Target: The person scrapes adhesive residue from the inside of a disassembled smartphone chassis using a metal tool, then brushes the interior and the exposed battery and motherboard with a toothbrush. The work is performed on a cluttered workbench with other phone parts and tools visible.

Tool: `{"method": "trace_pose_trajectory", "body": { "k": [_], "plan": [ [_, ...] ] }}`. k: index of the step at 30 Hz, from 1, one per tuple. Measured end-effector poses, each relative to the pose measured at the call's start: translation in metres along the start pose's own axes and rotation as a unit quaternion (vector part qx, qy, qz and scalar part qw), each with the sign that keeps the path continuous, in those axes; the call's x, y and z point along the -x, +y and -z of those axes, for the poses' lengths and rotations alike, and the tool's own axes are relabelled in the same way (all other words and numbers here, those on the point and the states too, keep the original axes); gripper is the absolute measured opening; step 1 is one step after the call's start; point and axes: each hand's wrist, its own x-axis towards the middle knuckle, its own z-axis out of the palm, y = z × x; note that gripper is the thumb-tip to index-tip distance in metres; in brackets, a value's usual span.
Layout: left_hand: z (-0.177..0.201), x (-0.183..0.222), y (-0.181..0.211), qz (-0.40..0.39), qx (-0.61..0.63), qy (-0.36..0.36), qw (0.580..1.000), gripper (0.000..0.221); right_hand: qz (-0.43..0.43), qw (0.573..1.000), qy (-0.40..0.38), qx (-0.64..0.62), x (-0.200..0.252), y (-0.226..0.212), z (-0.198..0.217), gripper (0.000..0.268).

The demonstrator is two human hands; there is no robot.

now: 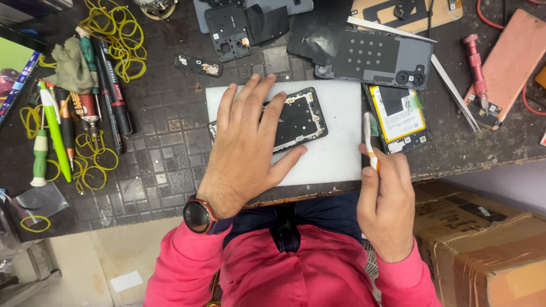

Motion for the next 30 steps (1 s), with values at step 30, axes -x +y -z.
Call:
{"method": "trace_pose_trajectory", "body": {
  "k": [30],
  "plan": [
    [0.000,0.006,0.000,0.000,0.092,-0.004,0.996,0.074,0.040,0.974,-0.146,0.168,-0.010,-0.031,0.008,0.067]
  ]
}}
